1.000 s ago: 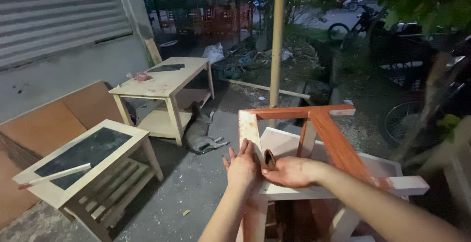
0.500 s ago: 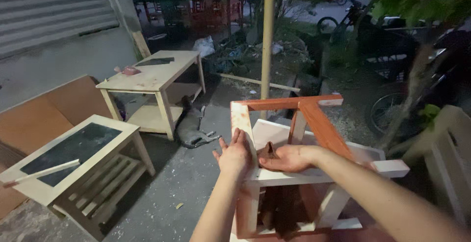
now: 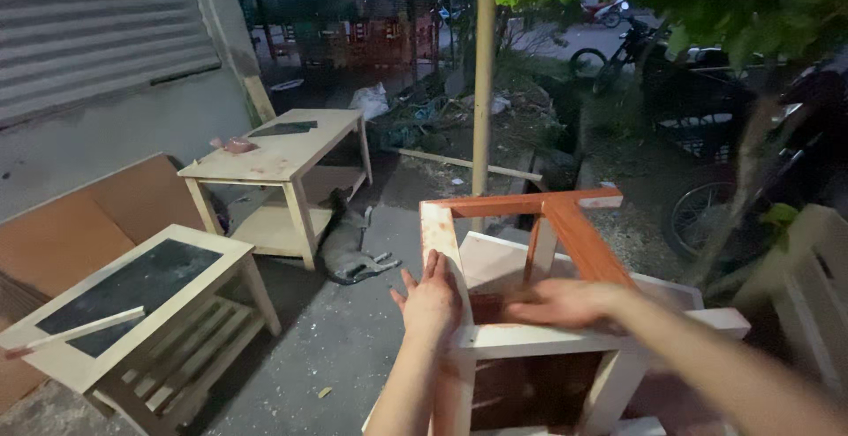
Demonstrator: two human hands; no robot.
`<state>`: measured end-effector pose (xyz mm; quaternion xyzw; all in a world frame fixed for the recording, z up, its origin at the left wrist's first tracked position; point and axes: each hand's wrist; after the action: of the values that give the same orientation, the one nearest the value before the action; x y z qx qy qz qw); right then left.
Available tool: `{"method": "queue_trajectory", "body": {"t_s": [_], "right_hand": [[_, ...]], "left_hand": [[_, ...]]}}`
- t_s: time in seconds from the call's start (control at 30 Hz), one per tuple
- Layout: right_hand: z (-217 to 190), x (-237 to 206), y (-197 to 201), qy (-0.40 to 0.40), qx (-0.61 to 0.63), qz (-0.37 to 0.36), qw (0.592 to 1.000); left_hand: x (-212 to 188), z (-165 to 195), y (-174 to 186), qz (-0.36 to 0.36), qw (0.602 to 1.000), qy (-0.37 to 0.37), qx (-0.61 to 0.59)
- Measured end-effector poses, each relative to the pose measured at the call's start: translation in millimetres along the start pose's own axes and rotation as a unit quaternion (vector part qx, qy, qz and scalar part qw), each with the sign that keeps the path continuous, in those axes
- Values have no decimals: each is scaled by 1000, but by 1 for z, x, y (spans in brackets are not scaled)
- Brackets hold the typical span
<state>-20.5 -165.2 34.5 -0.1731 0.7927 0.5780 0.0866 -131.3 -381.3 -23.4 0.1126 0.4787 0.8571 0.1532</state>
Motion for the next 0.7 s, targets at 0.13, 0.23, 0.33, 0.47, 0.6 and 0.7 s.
{"method": "queue_trajectory", "body": {"t_s": [0.13, 0.23, 0.33, 0.47, 0.6, 0.7], "right_hand": [[-31, 28, -12, -57, 6, -34, 998], [1, 27, -14, -77, 40, -38, 996], [61, 15, -2, -138, -71, -66, 986], [107, -3, 14, -61, -161, -131, 976], [61, 20, -8, -111, -22, -71, 991], [10, 48, -31, -1, 87, -21, 996]], "left_hand": [[-2, -2, 1, -3, 1000, 5, -26], [-4, -2, 1, -3, 999, 6, -34], [-3, -1, 1, -11, 999, 14, -37], [0, -1, 0, -8, 999, 11, -35], [-2, -2, -5, 14, 998, 3, -54], [-3, -2, -3, 9, 998, 9, -58]]}}
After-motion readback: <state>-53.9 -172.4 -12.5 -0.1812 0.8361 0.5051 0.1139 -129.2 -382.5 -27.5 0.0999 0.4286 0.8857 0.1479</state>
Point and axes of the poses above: each hand's wrist, its own x-axis towards the middle knuckle, its own y-axis out of the back of the hand, z = x × y, and after that the axes turned 2 degrees about -x, right-handed
